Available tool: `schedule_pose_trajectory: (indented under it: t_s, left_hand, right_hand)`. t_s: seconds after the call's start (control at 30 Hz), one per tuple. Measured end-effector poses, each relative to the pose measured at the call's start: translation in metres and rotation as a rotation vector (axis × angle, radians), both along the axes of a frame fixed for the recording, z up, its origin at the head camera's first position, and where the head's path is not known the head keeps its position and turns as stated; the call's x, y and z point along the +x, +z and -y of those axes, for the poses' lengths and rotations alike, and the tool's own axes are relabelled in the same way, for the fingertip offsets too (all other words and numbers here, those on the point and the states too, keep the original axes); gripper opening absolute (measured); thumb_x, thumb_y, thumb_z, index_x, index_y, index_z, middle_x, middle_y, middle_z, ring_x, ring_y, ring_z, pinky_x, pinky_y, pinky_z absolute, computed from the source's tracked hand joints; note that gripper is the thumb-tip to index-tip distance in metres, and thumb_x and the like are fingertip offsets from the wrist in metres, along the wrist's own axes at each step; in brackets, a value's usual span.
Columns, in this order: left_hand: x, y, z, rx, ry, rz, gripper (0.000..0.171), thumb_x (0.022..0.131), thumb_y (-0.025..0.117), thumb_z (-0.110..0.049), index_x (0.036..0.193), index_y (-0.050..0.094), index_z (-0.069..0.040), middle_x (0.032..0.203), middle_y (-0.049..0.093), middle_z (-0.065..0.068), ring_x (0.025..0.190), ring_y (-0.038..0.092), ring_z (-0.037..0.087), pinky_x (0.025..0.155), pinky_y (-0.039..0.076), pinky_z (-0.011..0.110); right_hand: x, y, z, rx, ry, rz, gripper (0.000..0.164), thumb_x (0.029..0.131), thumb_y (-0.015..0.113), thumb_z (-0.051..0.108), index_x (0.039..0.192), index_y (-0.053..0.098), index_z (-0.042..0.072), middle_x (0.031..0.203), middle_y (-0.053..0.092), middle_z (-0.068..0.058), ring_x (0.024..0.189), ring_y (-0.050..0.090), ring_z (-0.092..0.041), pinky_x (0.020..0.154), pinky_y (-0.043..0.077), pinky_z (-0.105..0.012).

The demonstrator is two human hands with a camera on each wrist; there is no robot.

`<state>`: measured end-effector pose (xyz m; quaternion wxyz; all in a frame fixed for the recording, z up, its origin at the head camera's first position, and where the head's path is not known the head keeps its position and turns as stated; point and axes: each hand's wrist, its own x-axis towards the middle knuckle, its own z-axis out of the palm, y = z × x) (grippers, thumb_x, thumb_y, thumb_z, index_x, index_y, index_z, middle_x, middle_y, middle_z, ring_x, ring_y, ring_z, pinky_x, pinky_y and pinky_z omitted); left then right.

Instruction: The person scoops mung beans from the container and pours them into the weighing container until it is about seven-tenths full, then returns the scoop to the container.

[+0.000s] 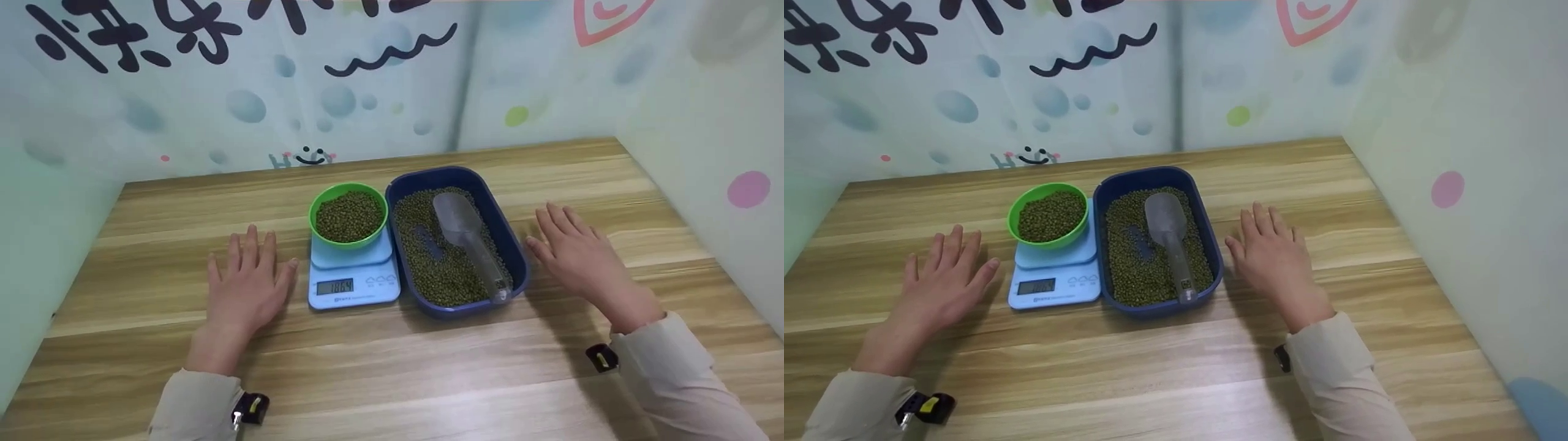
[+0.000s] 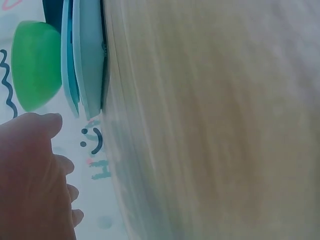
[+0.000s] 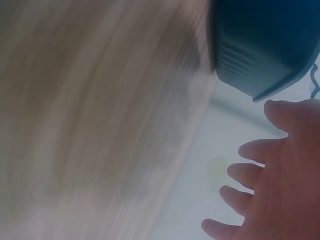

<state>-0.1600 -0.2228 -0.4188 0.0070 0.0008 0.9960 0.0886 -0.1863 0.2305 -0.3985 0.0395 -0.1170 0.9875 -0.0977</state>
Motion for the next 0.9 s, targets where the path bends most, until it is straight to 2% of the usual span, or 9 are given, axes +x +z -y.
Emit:
schedule_pose_trajectory:
  t_s: [0.37,0.57,0.7,0.9]
  left_hand:
    - [-0.007,0.003,-0.006,0.025,-0.001,0.018,0.075,0.093,0.009,-0.061,0.149,0.008,-0.01,0.154,-0.006,0.016,0.139,-0.01,0.04,0.104,-0.012,0.065]
    - [-0.009,0.005,-0.005,0.021,-0.003,0.026,0.075,0.093,0.008,-0.06,0.149,0.005,-0.01,0.154,-0.007,0.016,0.138,-0.011,0.04,0.103,-0.012,0.066]
    - [-0.009,0.004,-0.004,0.018,-0.009,0.027,0.074,0.093,0.008,-0.06,0.149,0.005,-0.01,0.154,-0.007,0.016,0.138,-0.01,0.04,0.103,-0.012,0.066]
    - [-0.011,0.0,-0.004,0.015,-0.021,0.021,0.075,0.093,0.01,-0.059,0.148,0.009,-0.009,0.154,-0.004,0.017,0.139,-0.007,0.041,0.103,-0.01,0.067]
  right_hand:
    - [0.001,0.006,-0.018,-0.007,-0.052,-0.034,0.073,0.096,0.018,0.055,0.147,0.012,0.003,0.153,0.007,-0.019,0.138,0.005,-0.042,0.105,0.01,-0.064]
    - [0.004,0.005,-0.02,-0.011,-0.076,-0.017,0.074,0.095,0.018,0.056,0.147,0.01,0.004,0.153,0.005,-0.019,0.139,0.003,-0.041,0.105,0.008,-0.065]
    - [0.003,0.004,-0.018,-0.016,-0.074,-0.001,0.074,0.095,0.018,0.057,0.147,0.008,0.005,0.154,0.002,-0.017,0.139,0.002,-0.041,0.105,0.005,-0.065]
    - [0.004,0.002,-0.018,-0.016,-0.085,-0.005,0.074,0.095,0.018,0.056,0.147,0.012,0.003,0.153,0.006,-0.019,0.138,0.004,-0.042,0.104,0.008,-0.066]
